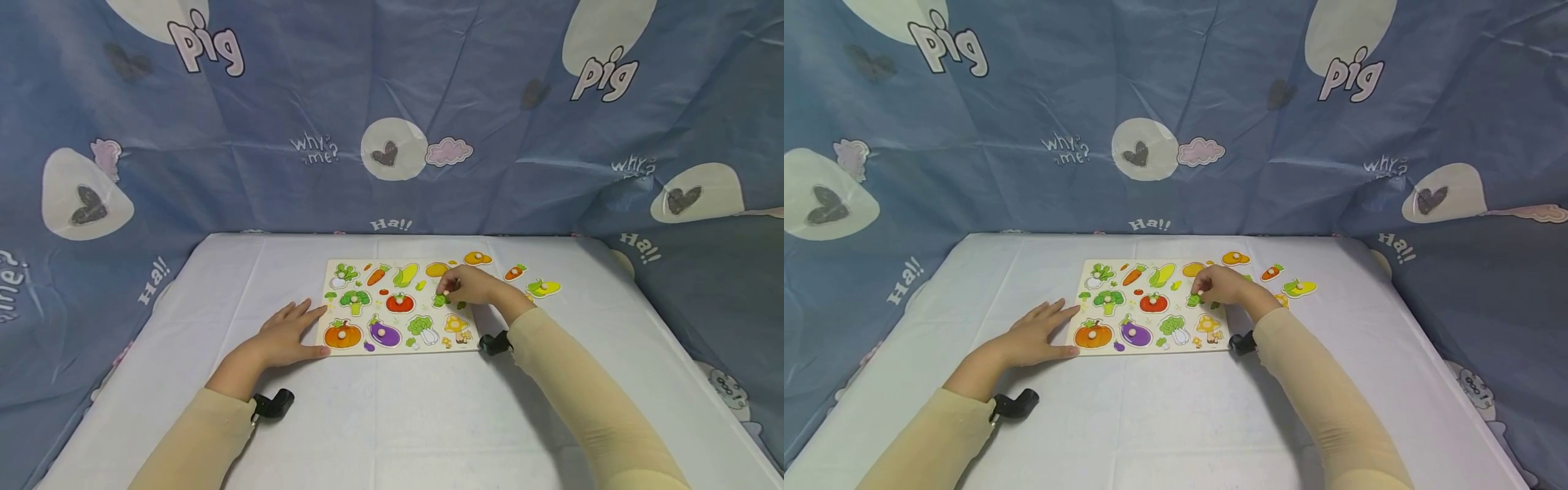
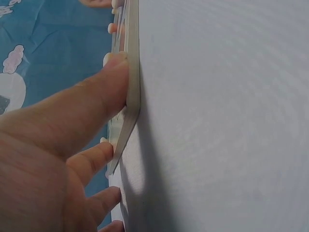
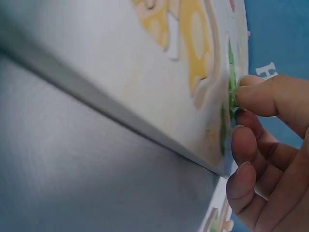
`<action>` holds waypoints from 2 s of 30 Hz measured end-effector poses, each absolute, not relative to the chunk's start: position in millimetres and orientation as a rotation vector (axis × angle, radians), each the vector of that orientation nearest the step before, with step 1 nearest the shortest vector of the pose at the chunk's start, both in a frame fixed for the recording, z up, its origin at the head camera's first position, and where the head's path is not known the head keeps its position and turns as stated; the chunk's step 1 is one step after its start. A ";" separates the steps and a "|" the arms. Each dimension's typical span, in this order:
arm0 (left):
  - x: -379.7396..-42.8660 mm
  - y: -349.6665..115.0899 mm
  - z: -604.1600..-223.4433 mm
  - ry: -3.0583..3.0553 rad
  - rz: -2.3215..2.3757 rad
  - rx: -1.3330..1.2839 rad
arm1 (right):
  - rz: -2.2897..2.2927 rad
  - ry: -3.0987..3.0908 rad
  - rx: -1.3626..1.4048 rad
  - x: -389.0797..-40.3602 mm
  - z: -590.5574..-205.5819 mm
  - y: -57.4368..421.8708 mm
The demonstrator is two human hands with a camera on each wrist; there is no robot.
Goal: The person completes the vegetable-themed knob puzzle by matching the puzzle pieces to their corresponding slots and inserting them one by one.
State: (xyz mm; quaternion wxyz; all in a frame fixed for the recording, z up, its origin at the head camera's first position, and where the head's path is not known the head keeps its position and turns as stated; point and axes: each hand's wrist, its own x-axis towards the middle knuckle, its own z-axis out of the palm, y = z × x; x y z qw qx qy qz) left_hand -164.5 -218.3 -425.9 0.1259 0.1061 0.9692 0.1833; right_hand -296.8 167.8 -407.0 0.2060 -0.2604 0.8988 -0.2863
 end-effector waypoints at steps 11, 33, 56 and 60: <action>-164.3 -219.8 -426.1 2.827 0.525 0.313 | -0.766 2.509 -0.742 -292.2 -394.4 177.0; -164.6 -218.8 -425.7 2.825 0.528 0.304 | -0.753 2.602 -0.690 -261.0 -367.1 232.4; -164.7 -217.8 -424.3 2.854 0.493 0.323 | -0.838 2.767 -0.532 -246.6 -382.0 289.8; -164.7 -218.0 -424.6 2.857 0.492 0.318 | -0.838 2.783 -0.463 -247.0 -385.5 295.8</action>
